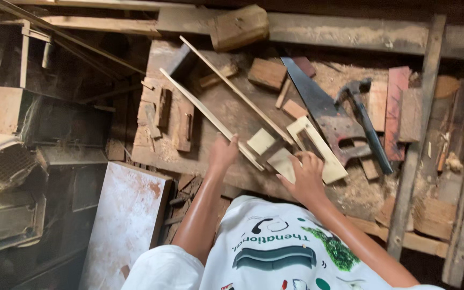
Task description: The person assembles a rectangular wooden frame by aligning planks and using a hammer to drive nails into the joints. They repeatedly reposition the frame and tap the joints to secure the pieces together.
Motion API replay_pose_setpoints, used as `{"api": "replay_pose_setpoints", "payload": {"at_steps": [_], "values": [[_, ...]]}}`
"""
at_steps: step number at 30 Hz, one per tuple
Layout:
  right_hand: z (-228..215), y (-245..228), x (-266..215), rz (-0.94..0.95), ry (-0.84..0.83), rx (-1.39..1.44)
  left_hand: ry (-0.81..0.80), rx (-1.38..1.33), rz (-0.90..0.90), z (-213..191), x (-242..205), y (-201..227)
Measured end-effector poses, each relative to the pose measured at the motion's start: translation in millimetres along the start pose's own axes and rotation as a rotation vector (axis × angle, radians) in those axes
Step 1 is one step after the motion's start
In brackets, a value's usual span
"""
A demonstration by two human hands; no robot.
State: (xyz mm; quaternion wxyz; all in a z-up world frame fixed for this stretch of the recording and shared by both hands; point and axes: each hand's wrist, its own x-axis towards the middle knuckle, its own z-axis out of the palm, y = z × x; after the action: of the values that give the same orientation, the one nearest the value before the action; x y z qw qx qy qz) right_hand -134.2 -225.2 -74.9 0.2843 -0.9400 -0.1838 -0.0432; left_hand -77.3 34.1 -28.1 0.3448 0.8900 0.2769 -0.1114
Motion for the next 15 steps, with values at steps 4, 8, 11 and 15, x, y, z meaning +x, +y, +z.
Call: {"api": "replay_pose_setpoints", "payload": {"at_steps": [4, 8, 11, 15], "values": [[21, 4, 9, 0.158, 0.015, -0.033, 0.069, -0.116, 0.000, -25, 36, -37], [45, 9, 9, 0.243, 0.048, -0.039, 0.304, 0.151, 0.118, -49, 72, -82], [62, 9, 9, 0.316, 0.009, -0.091, 0.324, 0.262, 0.061, -64, 90, -108], [85, -9, -6, 0.381, -0.020, -0.243, 0.267, 0.224, 0.141, -73, 90, -139]]}}
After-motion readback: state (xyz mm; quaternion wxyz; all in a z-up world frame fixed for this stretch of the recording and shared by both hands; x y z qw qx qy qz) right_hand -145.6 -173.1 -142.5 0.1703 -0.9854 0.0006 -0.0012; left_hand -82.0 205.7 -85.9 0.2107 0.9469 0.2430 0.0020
